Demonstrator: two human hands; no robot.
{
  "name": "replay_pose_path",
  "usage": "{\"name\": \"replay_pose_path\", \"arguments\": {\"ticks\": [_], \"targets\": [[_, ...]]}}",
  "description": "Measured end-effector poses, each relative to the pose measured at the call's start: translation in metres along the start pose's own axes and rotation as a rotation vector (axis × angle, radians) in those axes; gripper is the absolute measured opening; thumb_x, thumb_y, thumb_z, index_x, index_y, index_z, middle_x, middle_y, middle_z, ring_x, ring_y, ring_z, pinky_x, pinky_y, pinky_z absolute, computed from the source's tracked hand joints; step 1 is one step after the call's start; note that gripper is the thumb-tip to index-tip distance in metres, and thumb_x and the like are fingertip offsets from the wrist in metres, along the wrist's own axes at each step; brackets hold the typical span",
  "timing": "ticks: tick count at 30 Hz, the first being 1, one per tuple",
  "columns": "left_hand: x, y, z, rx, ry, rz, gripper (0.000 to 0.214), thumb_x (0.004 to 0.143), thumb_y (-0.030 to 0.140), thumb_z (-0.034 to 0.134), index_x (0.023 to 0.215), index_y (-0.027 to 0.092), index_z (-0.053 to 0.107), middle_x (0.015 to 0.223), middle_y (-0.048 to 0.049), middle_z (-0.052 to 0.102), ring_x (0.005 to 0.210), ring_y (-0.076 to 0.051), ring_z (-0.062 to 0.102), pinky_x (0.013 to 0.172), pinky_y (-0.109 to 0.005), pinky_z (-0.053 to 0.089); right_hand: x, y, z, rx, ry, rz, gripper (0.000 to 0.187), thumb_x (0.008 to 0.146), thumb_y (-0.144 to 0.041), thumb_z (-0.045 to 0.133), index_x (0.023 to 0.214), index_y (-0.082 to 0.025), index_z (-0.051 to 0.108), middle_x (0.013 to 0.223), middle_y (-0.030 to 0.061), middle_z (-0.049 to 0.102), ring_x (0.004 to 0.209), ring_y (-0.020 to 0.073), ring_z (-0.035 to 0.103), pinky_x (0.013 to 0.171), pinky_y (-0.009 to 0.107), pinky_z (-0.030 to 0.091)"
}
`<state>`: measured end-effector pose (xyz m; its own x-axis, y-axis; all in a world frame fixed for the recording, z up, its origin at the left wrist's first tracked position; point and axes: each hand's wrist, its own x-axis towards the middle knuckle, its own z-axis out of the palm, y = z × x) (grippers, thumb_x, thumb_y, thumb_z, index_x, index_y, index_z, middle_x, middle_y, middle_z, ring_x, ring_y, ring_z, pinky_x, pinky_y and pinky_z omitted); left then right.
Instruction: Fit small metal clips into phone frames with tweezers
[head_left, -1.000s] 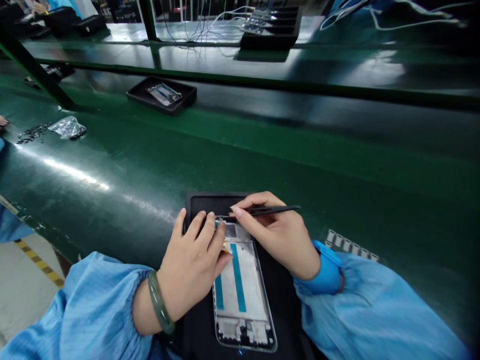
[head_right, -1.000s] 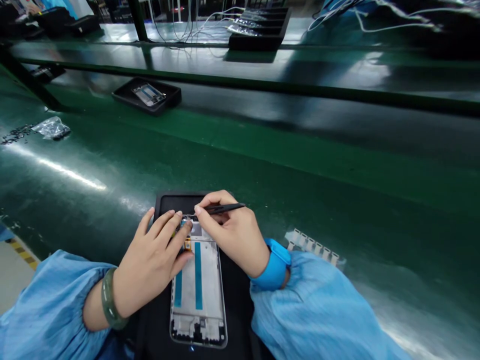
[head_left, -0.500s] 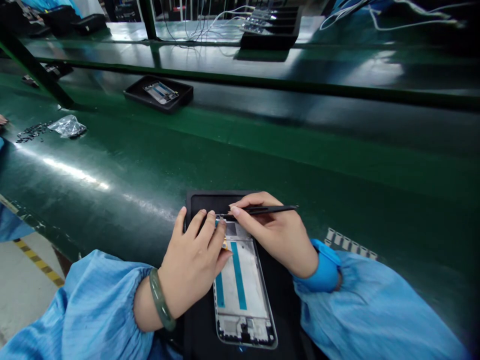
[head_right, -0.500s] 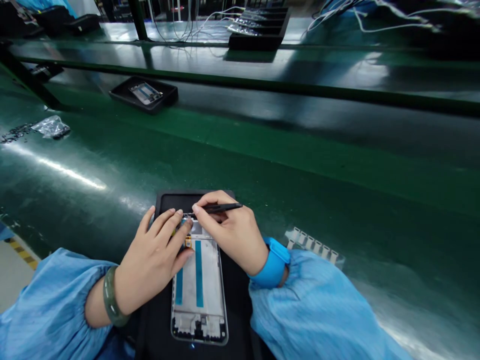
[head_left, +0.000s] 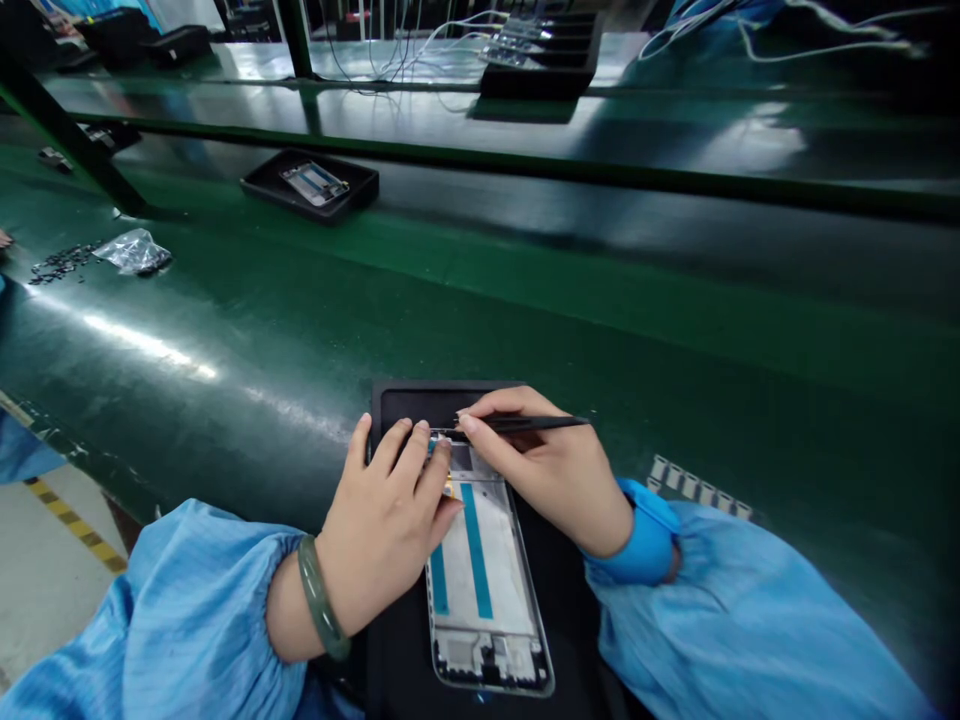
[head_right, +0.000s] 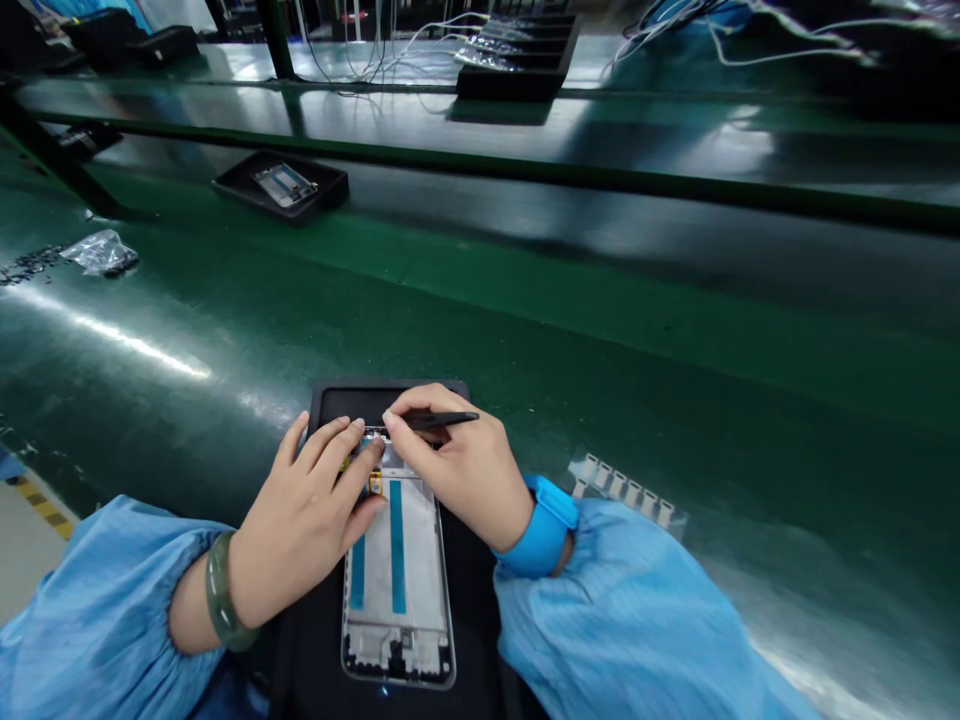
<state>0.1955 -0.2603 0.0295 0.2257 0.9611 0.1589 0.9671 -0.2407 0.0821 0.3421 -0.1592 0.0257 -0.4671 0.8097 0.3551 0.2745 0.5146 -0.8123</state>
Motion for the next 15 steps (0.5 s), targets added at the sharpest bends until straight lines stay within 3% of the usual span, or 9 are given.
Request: {"name": "replay_pose_path", "arguments": {"ticks": [15], "targets": [[0.0001,0.0002,0.0026,-0.038,0.03,-0.012,0.039,0.094,0.034,0.039,0.126,0.015,0.05,0.129,-0.012,0.052,0.123,-0.028,0.043,0.104,-0.057,0.03,-0.0009,-0.0048,-0.0009,-0.093,-0.018,-0.115,0.006,0.086,-0.016,0.056,0.088,-0.021,0.059,0.082,0.0016,0.063,0.075,0.0146,0.06,0.066,0.027,0.05]]}}
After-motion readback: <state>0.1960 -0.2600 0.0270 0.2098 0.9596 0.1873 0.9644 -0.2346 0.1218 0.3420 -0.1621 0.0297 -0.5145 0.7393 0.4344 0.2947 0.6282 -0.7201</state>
